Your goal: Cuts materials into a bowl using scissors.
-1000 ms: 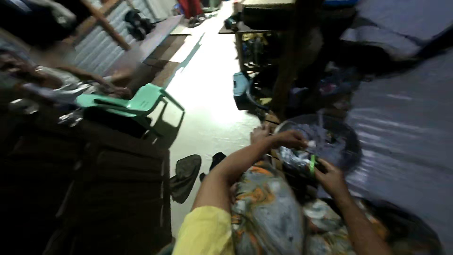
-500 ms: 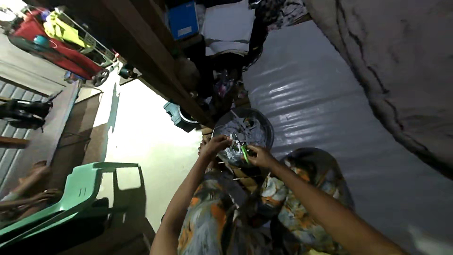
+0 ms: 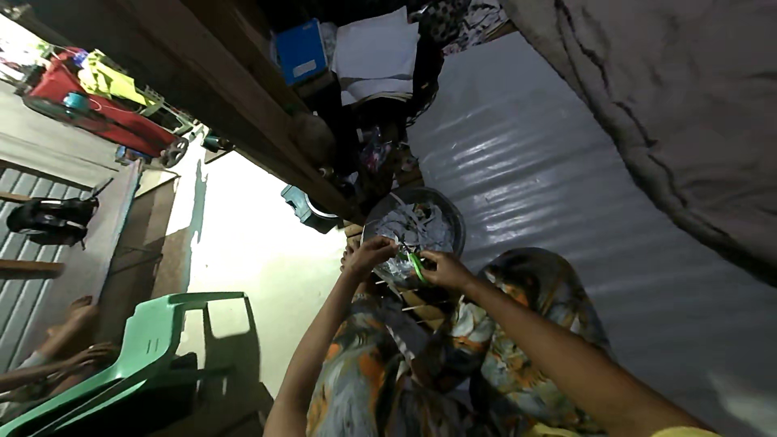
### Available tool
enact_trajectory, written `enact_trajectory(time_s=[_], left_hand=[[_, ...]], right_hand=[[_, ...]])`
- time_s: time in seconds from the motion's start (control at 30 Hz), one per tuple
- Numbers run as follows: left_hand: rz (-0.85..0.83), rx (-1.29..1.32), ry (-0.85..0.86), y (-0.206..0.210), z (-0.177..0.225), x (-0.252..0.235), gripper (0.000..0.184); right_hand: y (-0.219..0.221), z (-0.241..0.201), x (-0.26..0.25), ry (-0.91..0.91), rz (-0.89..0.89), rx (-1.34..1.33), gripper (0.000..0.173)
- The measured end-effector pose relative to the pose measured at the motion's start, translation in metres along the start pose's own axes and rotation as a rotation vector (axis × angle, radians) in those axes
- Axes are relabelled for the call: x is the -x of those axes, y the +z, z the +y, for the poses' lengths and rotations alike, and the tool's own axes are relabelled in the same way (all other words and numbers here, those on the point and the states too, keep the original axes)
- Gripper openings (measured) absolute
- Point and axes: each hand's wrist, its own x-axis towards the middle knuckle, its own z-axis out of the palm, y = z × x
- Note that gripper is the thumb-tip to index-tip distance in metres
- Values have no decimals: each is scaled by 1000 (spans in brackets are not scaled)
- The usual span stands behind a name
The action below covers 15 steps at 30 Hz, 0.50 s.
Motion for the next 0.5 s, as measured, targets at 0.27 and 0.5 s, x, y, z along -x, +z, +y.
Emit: enact_trajectory(time_s=[0.27, 0.5], left_hand=[[-6, -4, -23, -1, 0, -1, 14], [19, 19, -7, -1, 0, -1, 12]], right_hand=[[3, 3, 0, -22, 45, 38, 42], [3, 7, -2, -16, 12, 45, 45]])
